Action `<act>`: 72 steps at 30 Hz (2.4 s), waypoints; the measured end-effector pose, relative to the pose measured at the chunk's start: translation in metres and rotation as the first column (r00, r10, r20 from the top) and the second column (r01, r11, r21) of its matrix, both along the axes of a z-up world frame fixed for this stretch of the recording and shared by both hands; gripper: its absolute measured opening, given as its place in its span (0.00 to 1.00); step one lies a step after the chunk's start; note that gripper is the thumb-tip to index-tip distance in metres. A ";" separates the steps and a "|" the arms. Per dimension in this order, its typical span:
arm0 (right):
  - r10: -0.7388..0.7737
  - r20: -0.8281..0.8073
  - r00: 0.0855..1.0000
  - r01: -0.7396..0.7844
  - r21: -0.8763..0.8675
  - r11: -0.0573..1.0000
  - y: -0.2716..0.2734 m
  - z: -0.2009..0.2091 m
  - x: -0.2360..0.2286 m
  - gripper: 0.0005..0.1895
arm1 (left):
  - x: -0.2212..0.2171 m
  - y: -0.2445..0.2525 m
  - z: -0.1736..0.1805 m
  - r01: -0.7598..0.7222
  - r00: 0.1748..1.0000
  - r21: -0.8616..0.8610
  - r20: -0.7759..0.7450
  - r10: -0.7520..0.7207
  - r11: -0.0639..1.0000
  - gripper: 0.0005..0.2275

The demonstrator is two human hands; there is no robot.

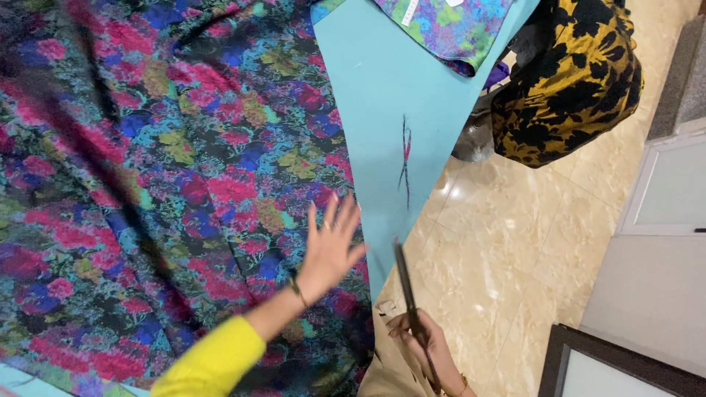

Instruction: The person uses shears to cut a large piece of colorful patterned fabric laid out on a table. They follow marked lines, cut along the edges, and separate the fabric into smaller pieces, which are then folded and stacked on the table.

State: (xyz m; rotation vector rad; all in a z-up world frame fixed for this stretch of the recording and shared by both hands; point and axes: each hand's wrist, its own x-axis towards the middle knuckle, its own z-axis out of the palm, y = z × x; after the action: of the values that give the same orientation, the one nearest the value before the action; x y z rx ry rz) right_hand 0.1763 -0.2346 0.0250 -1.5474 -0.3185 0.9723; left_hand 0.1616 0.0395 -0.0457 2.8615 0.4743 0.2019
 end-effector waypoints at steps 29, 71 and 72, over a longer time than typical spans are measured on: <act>-0.042 0.112 0.993 0.073 -0.289 0.955 -0.017 0.004 0.008 0.13 | -0.132 -0.132 0.040 0.090 0.982 -0.298 -0.135 -0.135 0.950 0.29; -0.016 -0.034 0.999 0.007 -0.241 0.970 0.057 0.008 -0.046 0.22 | -0.132 -0.103 0.024 0.251 0.903 -0.406 0.425 -0.062 0.879 0.01; -0.017 -0.033 0.999 0.009 -0.241 0.970 0.059 0.011 -0.046 0.22 | -0.132 -0.103 0.024 0.253 0.902 -0.406 0.426 -0.063 0.878 0.01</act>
State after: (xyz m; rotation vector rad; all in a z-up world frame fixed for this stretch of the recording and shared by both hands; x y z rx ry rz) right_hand 0.1304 -0.1761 0.0357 -1.7480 -0.1694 1.0565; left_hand 0.0292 -0.0633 -0.0214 2.2971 0.1643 0.5575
